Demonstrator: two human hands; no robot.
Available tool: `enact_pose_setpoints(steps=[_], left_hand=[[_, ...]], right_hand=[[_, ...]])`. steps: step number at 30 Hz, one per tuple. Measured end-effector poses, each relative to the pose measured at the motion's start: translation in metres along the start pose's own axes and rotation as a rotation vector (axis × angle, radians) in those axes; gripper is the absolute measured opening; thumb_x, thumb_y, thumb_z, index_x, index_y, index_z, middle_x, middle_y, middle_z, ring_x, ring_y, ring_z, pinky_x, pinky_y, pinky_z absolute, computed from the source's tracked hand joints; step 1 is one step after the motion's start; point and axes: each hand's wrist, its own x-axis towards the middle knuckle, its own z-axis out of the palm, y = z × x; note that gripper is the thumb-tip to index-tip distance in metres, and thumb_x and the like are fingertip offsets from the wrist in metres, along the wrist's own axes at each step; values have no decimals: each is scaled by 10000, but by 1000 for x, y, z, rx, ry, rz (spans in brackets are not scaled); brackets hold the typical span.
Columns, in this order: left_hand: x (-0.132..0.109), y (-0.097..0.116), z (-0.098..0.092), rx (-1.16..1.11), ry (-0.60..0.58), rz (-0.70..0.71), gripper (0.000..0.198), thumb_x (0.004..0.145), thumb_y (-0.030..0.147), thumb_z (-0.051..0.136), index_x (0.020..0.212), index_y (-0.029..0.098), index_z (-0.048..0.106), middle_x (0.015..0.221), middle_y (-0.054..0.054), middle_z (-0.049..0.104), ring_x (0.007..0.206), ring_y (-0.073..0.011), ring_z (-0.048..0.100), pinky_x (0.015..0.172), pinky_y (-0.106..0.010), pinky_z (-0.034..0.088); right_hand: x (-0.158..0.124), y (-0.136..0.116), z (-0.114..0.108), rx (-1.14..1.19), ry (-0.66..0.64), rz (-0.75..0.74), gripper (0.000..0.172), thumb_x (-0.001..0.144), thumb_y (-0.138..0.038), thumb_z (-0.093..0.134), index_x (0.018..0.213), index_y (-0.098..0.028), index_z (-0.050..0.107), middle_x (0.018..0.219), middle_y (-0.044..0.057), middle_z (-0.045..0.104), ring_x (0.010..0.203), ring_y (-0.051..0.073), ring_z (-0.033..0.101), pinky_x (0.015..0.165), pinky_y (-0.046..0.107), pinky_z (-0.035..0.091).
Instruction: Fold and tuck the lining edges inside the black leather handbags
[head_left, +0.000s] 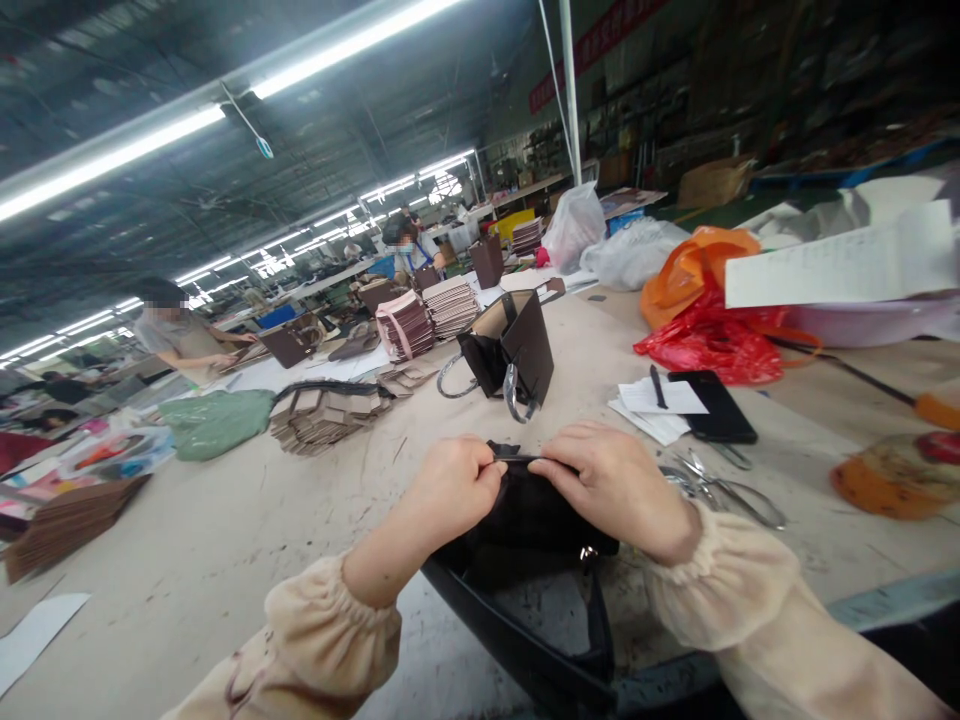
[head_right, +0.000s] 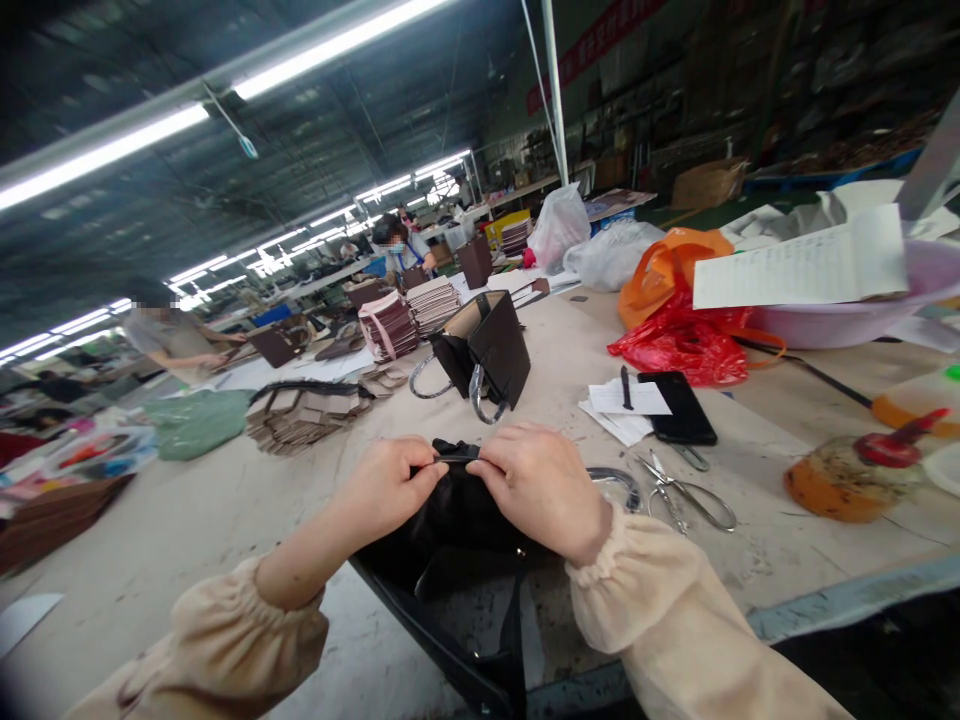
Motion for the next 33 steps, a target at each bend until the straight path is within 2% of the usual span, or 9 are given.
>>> enact_pose_setpoints(steps=[5,7,10,13,15,19,23,28,33], left_hand=[[0,3,-2,-10,-21,-14,293,832,225,485,549,151,505,631,-15,563,596,-112,497,586,-231,359],[0,3,-2,-11,-21,-22,293,832,229,487,550,152,504,633,-15,564,596,-113,499,587,-231,360],[-1,1,-1,-11,-26,-28,283,834,230,488,564,152,518,645,-18,574,597,-115,504,581,-231,359],[-2,0,-1,-10,-25,-27,278,837,236,492,577,151,535,651,-19,580,598,-115,508,589,-233,364],[-2,0,-1,-7,-14,-21,284,835,237,499,567,150,531,648,-18,576,596,-114,507,586,-232,363],[-2,-1,0,-18,-9,-12,273,826,218,510,564,149,537,641,-18,575,600,-116,515,579,-234,360],[-1,-4,4,-15,13,16,270,826,205,508,562,150,521,631,-14,568,613,-119,526,594,-239,366],[-4,-5,-1,-25,-14,59,269,833,217,518,573,155,548,641,-14,585,629,-124,538,609,-244,387],[-14,-8,-15,-92,-57,59,172,766,257,649,614,176,641,830,-20,682,807,-159,606,774,-276,435]], right_hand=[[-1,-4,-2,-45,14,-19,251,874,-289,554,648,-185,583,682,21,600,741,172,541,705,292,372],[-1,-4,-3,-59,11,-14,249,881,-292,544,658,-189,590,688,16,612,743,175,553,755,311,379],[-2,-4,-2,-44,7,4,188,858,-378,583,806,-209,648,796,13,666,807,193,592,891,369,360],[-3,-3,-1,-29,1,16,347,784,-459,657,1027,-211,642,955,42,688,906,229,605,941,401,351],[-3,-4,-2,-43,13,39,384,790,-450,654,1079,-198,629,1007,62,686,933,237,607,969,416,340],[0,-12,-3,-96,60,52,285,842,-408,604,1026,-195,648,995,67,690,923,232,613,1045,471,253],[4,-26,2,-116,32,23,125,875,-280,566,907,-206,661,864,31,692,842,200,611,1067,462,219],[6,-29,10,-84,-1,58,161,886,-233,528,780,-205,646,737,9,658,733,171,596,999,389,309],[7,-22,10,-56,5,60,168,873,-236,546,738,-207,642,734,3,663,747,168,596,990,379,303]])
